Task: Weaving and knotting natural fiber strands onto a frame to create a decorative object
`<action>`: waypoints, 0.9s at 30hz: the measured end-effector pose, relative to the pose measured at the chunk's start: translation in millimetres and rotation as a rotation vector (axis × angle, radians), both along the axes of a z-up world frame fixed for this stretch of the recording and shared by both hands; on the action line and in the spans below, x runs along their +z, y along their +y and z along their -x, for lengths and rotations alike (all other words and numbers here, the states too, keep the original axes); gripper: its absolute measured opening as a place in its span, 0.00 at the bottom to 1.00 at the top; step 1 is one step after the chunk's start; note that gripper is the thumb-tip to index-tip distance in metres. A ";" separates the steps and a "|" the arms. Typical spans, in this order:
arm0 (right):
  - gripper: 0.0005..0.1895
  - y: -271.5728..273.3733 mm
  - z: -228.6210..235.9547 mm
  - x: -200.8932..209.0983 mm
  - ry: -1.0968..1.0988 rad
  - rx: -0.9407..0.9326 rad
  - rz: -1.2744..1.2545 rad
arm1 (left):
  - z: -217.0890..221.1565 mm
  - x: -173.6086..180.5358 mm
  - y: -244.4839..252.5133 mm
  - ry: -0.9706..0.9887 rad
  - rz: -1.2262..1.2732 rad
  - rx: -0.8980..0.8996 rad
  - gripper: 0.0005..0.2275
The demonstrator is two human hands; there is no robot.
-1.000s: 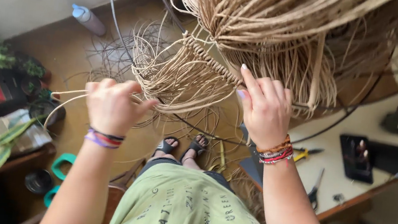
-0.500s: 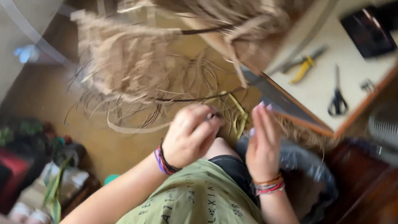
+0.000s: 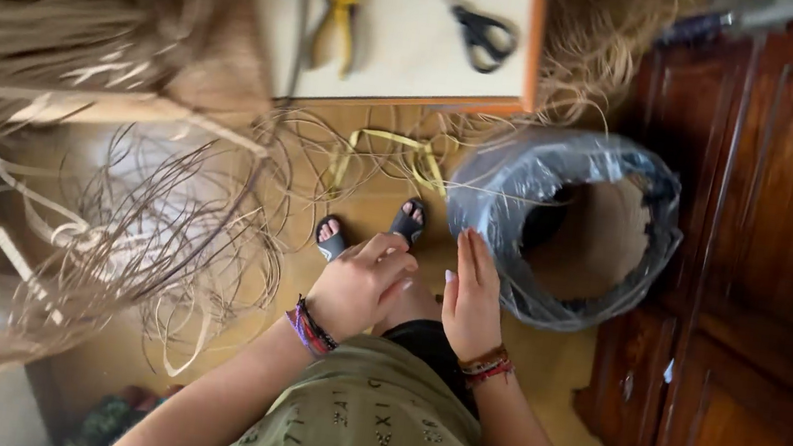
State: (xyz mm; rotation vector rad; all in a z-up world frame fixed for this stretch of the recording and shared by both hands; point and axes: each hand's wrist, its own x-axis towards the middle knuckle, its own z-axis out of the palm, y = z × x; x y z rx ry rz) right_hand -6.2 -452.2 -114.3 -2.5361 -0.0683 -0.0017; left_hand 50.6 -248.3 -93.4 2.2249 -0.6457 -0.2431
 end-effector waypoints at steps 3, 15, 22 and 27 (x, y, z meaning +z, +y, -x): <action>0.30 -41.8 -3.1 -38.3 -0.006 -0.057 0.057 | -11.9 -23.1 -35.9 0.049 0.003 -0.051 0.08; 0.36 -224.5 -25.4 -285.1 0.099 -0.432 0.196 | -71.8 -146.9 -215.3 0.353 -0.014 -0.152 0.14; 0.36 -262.5 -84.2 -395.1 0.178 -0.497 0.146 | -104.3 -213.4 -273.3 0.328 -0.120 -0.194 0.15; 0.35 -285.9 -169.9 -488.3 0.156 -0.562 0.016 | -138.8 -272.7 -291.6 0.474 -0.150 -0.189 0.20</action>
